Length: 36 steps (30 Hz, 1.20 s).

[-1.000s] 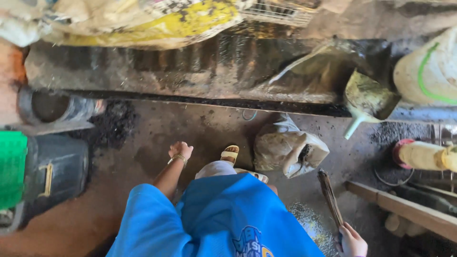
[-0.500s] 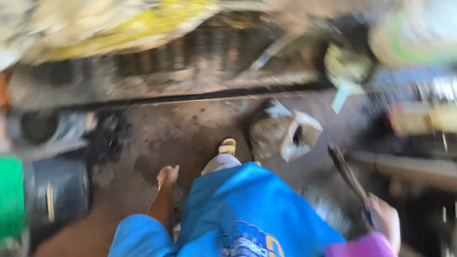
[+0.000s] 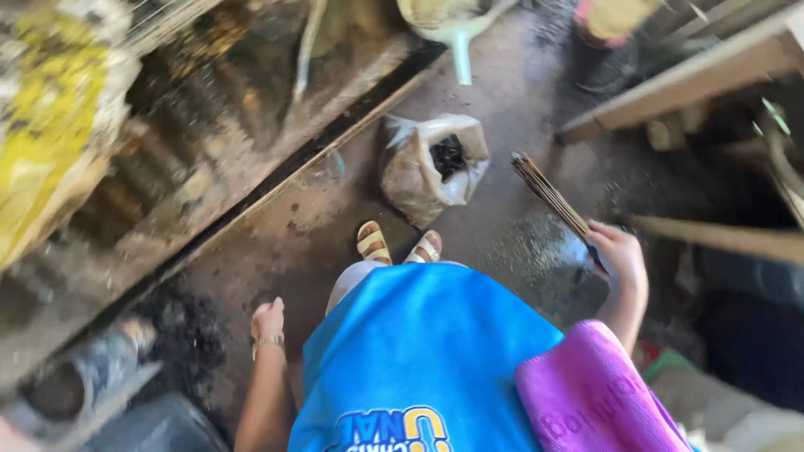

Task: The person uses a dustpan and a small broom to scoop a granular material from a metal grate into a white sack. They repeat this process several times, using the broom to push the material into the dustpan and then emptying it into the sack.

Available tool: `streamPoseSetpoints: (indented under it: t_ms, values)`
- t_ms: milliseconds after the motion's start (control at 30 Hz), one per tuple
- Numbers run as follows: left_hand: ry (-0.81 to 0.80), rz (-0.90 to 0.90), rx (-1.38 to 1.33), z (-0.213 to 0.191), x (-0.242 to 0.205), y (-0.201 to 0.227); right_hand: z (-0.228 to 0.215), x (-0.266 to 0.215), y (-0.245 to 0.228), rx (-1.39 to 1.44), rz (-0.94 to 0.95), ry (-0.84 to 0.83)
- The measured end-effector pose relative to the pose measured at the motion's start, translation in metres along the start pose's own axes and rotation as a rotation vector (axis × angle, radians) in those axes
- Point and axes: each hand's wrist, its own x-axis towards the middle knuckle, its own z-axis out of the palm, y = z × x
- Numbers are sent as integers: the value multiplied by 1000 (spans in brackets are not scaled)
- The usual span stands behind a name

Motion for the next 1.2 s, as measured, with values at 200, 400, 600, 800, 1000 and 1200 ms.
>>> streamPoseSetpoints:
  t_ms: [200,400,600,800,1000,1200]
  values:
    - [31,-83,43,0,-26,-12,24,16,-2,-111,-3,-58]
    - [-89,-17,174,6,-48,-41,114,84,57,-54,27,-121]
    - [-283,494,512,62,-6,112,201,80,41,-72,56,-167]
    - [-353,910,652,255,33,296,263,58,21,-119,136,-208]
    - [-308,832,480,375,49,387,297,64,35,-87,198,-193]
    - [-234,1026,257,387,57,365,315,79,64,-123,180,-176]
